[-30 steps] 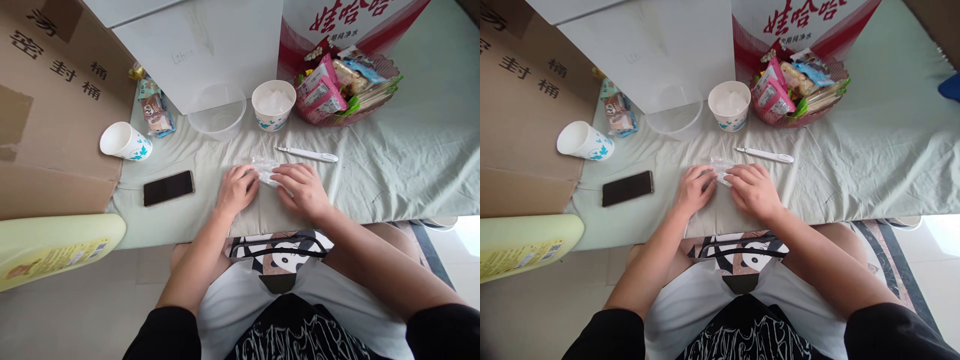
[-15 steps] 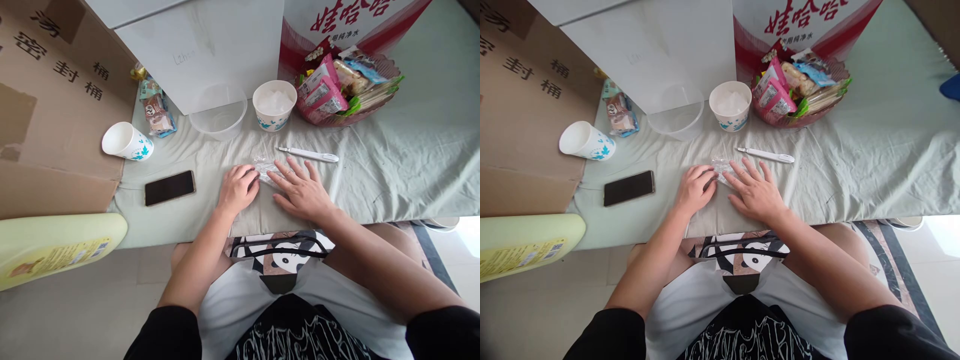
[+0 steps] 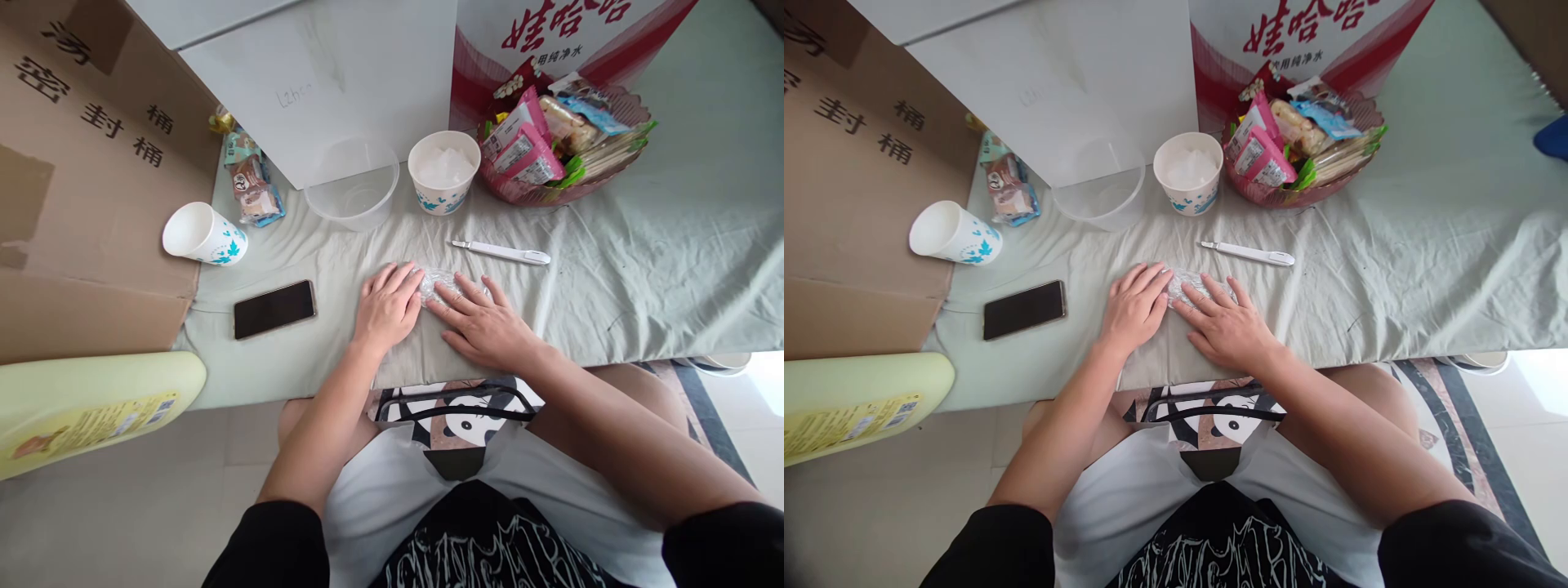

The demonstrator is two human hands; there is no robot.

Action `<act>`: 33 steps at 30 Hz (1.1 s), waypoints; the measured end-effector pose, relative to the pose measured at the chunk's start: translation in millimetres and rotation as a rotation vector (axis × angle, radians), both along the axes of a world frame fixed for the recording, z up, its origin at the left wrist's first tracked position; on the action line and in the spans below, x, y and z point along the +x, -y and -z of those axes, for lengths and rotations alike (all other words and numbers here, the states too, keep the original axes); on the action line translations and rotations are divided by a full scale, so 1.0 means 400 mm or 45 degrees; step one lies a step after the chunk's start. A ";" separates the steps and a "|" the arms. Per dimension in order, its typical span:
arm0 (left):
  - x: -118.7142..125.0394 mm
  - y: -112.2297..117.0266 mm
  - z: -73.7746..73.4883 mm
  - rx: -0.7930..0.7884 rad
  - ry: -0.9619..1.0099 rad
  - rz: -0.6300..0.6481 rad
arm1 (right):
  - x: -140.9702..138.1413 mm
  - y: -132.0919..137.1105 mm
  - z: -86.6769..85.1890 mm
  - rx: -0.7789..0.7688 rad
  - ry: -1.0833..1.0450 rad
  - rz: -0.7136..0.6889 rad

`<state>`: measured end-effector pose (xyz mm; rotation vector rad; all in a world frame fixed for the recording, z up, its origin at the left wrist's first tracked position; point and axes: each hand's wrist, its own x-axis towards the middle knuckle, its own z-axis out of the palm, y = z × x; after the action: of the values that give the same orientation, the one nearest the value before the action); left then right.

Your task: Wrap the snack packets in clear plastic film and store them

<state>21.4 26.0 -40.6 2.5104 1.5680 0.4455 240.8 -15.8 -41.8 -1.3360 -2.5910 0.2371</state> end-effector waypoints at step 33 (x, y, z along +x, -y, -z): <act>0.088 0.212 -0.029 0.092 0.060 0.750 | 0.049 -0.100 -0.010 -0.036 -0.732 0.434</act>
<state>56.7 -58.8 -28.8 2.8154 0.7392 0.4696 260.5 24.0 -37.7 -1.4324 -1.8689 0.5121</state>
